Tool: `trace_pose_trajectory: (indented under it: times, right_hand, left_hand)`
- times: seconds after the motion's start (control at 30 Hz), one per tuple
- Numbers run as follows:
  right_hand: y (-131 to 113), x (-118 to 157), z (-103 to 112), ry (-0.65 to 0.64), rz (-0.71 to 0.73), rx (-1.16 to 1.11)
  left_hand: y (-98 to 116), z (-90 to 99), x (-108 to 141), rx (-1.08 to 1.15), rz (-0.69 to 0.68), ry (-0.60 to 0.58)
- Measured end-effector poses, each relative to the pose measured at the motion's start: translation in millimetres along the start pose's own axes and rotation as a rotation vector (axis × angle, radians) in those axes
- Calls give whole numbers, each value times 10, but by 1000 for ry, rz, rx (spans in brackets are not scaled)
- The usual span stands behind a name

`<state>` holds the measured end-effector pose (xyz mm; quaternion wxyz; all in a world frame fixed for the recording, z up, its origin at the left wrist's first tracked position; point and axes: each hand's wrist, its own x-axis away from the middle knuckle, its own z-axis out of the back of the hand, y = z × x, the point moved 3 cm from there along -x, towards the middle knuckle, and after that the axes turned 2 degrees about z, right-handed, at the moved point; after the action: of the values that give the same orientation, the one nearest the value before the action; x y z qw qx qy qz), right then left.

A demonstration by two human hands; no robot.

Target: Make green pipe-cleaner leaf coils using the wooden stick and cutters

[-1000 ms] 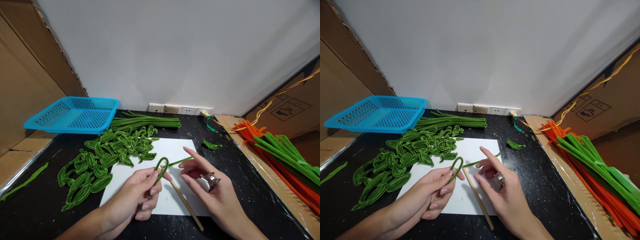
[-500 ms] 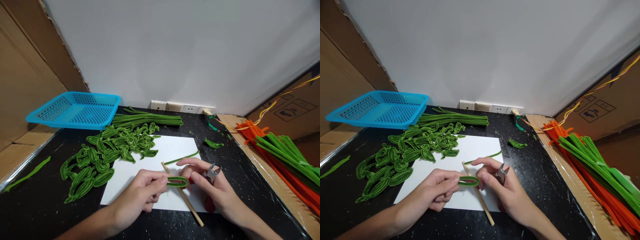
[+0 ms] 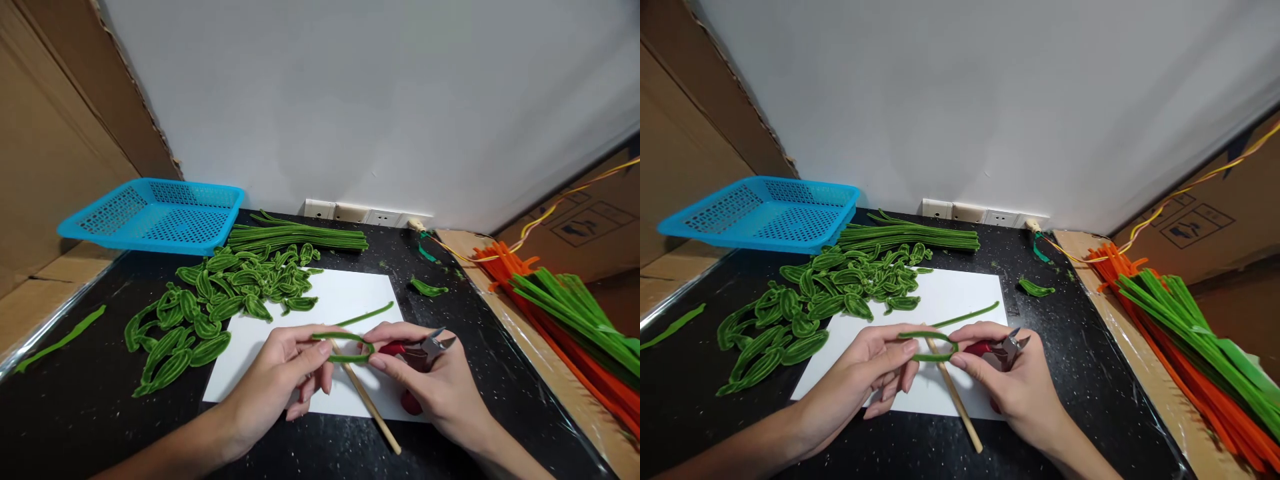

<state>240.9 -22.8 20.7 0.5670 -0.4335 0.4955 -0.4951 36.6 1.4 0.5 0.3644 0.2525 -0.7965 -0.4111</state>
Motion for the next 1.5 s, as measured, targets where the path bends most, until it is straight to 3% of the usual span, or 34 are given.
trace_pose_trajectory:
  times: [0.17,0.5,0.63,0.83,1.0,1.23,1.5]
  right_hand:
    - [12,20,-51,-47,34,-46]
    - [-3,101,-51,31,139,147]
    - [-6,91,-60,9,91,130]
    - [-24,53,-42,89,74,103]
    - [-53,33,-3,97,73,97]
    - [-44,41,-27,28,32,24]
    - [-18,48,-48,13,-3,40]
  left_hand:
    - [-34,43,-32,-23,-27,49]
    - [-4,-20,-36,-206,-121,-16]
    - [-13,-26,-39,-206,-106,7]
    - [-4,-9,-44,-172,-60,12]
    - [13,46,-36,-121,-55,125]
    - [47,86,-23,-153,-174,238]
    - [51,77,-11,-119,-166,267]
